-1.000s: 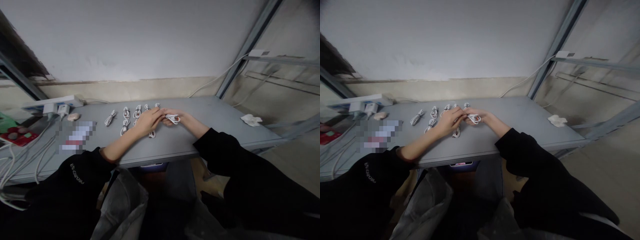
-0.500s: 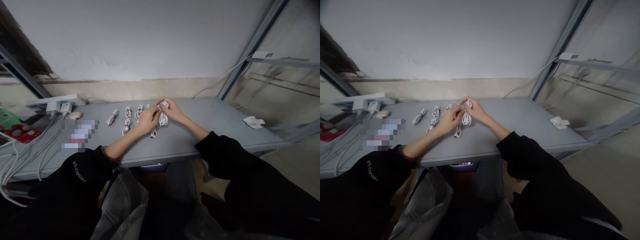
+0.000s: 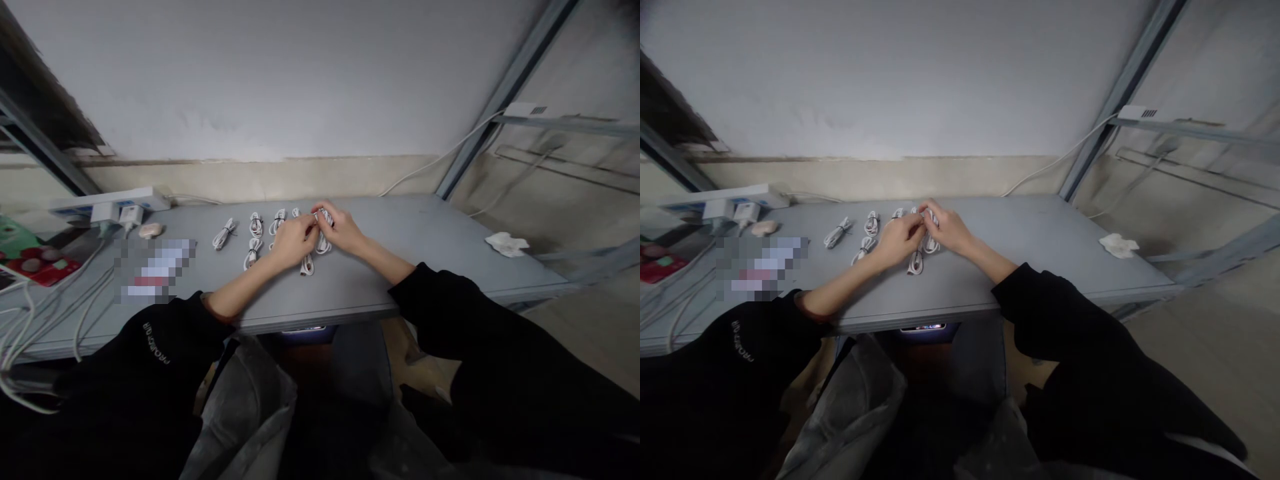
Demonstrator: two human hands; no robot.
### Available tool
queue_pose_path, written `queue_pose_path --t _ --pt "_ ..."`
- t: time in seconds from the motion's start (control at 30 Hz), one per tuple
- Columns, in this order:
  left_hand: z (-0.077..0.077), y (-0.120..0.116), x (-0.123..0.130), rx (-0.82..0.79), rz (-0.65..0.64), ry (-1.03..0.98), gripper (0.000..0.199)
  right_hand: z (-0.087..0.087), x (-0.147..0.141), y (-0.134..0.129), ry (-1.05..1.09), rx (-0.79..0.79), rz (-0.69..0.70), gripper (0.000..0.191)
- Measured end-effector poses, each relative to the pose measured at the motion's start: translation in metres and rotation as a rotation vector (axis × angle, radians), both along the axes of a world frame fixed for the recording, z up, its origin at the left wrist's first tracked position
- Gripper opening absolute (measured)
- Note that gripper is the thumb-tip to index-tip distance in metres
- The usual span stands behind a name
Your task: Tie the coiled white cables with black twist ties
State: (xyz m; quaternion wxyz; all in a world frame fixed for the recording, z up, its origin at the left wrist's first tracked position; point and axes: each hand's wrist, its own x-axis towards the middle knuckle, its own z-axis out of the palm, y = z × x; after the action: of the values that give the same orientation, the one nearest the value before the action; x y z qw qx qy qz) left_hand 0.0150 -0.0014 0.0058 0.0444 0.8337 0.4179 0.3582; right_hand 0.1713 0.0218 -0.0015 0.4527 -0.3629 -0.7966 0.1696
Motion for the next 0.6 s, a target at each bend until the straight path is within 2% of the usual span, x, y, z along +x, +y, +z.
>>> queue_pose_path --t 0.17,0.3,0.47,0.6 --pt "-0.0062 0.0053 0.0018 -0.120 -0.084 -0.134 0.021 -0.0039 -0.0032 -0.0024 0.040 -0.015 -0.041 0.013" --pt "-0.0070 0.0036 0.0038 -0.135 -0.133 -0.194 0.024 -0.0057 -0.0068 -0.0064 0.106 -0.054 -0.052 0.012" --pt "-0.0037 -0.0001 0.0060 -0.125 -0.145 -0.191 0.023 -0.0063 -0.0104 -0.0052 0.149 -0.056 -0.056 0.013" --pt "-0.0033 -0.0015 0.0069 -0.183 -0.132 -0.204 0.022 -0.0016 -0.0085 0.0020 0.157 -0.067 -0.006 0.012"
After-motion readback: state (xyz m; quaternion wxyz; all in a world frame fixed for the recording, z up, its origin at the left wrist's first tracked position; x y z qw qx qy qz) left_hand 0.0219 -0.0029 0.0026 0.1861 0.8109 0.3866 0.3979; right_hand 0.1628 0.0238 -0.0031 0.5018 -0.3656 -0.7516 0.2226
